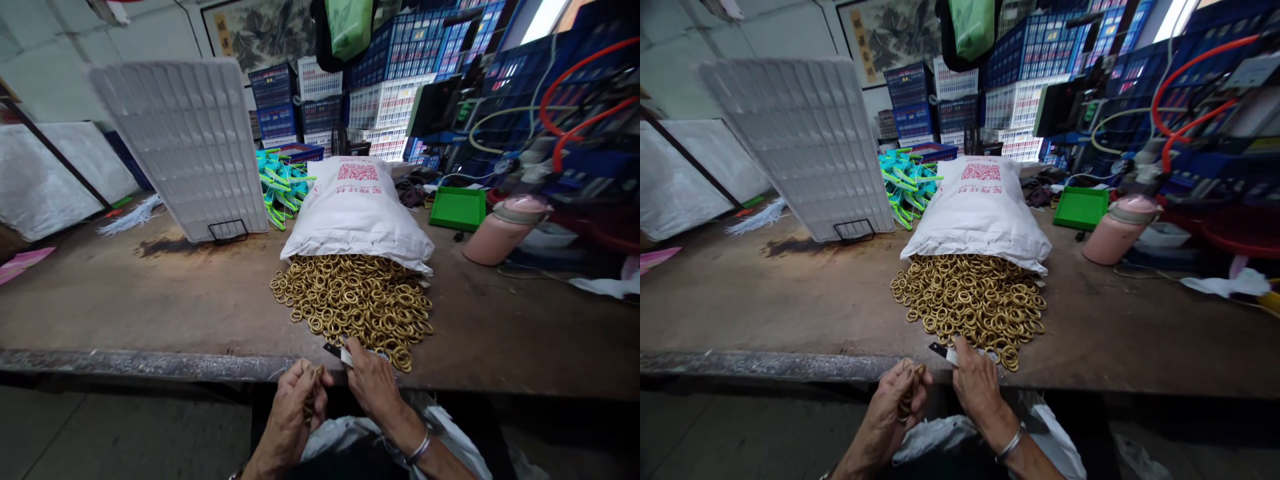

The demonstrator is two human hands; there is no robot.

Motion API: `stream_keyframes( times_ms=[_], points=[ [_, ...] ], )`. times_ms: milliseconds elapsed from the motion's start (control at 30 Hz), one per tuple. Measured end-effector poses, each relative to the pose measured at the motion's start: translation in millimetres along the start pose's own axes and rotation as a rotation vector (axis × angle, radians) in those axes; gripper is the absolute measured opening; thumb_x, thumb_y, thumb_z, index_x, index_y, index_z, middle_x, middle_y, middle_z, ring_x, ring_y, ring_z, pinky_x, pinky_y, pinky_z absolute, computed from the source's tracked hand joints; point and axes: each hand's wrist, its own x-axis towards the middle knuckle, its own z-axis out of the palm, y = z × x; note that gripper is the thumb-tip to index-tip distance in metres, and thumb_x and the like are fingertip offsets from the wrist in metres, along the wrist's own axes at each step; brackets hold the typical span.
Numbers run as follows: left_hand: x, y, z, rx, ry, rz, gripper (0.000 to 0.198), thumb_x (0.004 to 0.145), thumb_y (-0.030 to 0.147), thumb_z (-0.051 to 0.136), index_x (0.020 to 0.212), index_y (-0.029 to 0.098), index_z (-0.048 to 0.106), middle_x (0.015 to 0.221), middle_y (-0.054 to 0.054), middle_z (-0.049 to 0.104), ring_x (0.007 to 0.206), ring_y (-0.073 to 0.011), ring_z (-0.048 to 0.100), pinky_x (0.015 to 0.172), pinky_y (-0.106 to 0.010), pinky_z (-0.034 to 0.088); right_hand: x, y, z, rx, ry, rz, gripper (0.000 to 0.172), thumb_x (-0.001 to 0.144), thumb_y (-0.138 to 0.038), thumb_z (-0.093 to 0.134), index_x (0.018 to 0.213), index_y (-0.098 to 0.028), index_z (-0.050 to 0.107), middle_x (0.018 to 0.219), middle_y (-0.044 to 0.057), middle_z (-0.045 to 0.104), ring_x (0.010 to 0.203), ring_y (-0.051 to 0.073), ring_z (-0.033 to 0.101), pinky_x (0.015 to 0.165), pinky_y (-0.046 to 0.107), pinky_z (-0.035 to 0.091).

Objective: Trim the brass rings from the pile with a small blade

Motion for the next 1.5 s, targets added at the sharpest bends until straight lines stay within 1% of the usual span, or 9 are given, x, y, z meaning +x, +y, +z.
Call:
stream_keyframes(
  times_ms=[167,300,500,667,833,967,1100,1333,1500],
  points=[
    [9,-3,-5.1,-0.130,0.043,-0.027,0.021,0.076,0.035,0.054,0.075,0.015,0.050,0.069,-0.001,0.055,0.040,-0.0025,0.033,0.034,-0.016,0.019,8,-4,1,-0.178,0.014,0.024,0.022,0.074,-0.007,0.044,0.091,-0.019,0.049,0.075,0.004,0.064,0.061,0.015,0.059,0.052,0.024,0.026],
    [13,-7,-12.9,-0.270,0.025,-0.102,0.020,0.074,0.032,0.056,0.087,0.017,0.052,0.068,0.000,0.054,0.042,-0.0036,0.037,0.035,-0.015,0.019,12,-4,7,-0.274,0.067,0.016,0.022,0.076,-0.007,0.043,0.094,-0.018,0.048,0.072,0.005,0.064,0.064,0.016,0.060,0.054,0.025,0.027],
    [21,-8,-17.5,-0.403,0.109,-0.183,0.026,0.067,0.033,0.064,0.065,0.013,0.049,0.065,-0.001,0.053,0.045,-0.0041,0.042,0.035,-0.014,0.019,16,-1,4,-0.154,0.008,0.059,0.021,0.072,-0.005,0.042,0.087,-0.018,0.048,0.071,0.004,0.064,0.064,0.015,0.059,0.054,0.025,0.024],
    [26,-3,-6.7,-0.254,0.088,-0.119,0.029,0.065,0.036,0.066,0.064,0.014,0.047,0.062,0.001,0.051,0.048,-0.0055,0.046,0.034,-0.013,0.019,21,5,-7,0.095,0.003,0.019,0.018,0.070,-0.006,0.038,0.079,-0.019,0.047,0.072,0.003,0.061,0.063,0.013,0.054,0.055,0.024,0.026],
    [37,2,0.7,-0.035,0.059,-0.017,0.029,0.068,0.041,0.061,0.074,0.016,0.047,0.060,0.004,0.049,0.044,-0.0046,0.043,0.033,-0.013,0.020,31,13,-8,0.416,0.058,0.002,0.019,0.081,-0.025,0.031,0.066,-0.020,0.043,0.061,-0.001,0.049,0.057,0.012,0.045,0.054,0.022,0.032],
    [45,2,4.2,0.168,0.124,0.058,0.030,0.068,0.043,0.059,0.078,0.017,0.048,0.054,0.006,0.047,0.040,-0.0039,0.040,0.035,-0.014,0.023,35,13,-11,0.619,0.033,0.078,0.027,0.080,-0.037,0.032,0.063,-0.020,0.042,0.056,-0.004,0.042,0.053,0.011,0.039,0.053,0.021,0.033],
    [49,4,7.5,0.296,0.137,0.125,0.028,0.069,0.038,0.058,0.083,0.016,0.050,0.051,0.007,0.046,0.040,-0.0041,0.039,0.037,-0.014,0.024,34,9,-16,0.817,-0.032,0.157,0.023,0.075,-0.037,0.038,0.066,-0.019,0.048,0.057,-0.004,0.044,0.054,0.010,0.040,0.055,0.021,0.034],
    [49,1,6.3,0.312,0.135,0.119,0.029,0.072,0.039,0.055,0.089,0.016,0.049,0.050,0.007,0.043,0.039,-0.0050,0.035,0.040,-0.016,0.026,30,4,-18,0.815,0.012,0.153,0.024,0.069,-0.039,0.042,0.060,-0.018,0.050,0.054,-0.004,0.045,0.052,0.010,0.039,0.052,0.021,0.033],
    [45,-5,-0.3,0.551,0.057,0.363,0.020,0.077,0.032,0.051,0.086,0.017,0.059,0.065,-0.001,0.057,0.055,-0.0106,0.049,0.055,-0.021,0.038,26,0,-16,0.929,-0.048,0.196,0.018,0.066,-0.034,0.046,0.060,-0.018,0.050,0.053,-0.005,0.043,0.051,0.008,0.039,0.050,0.020,0.033]
  ],
)
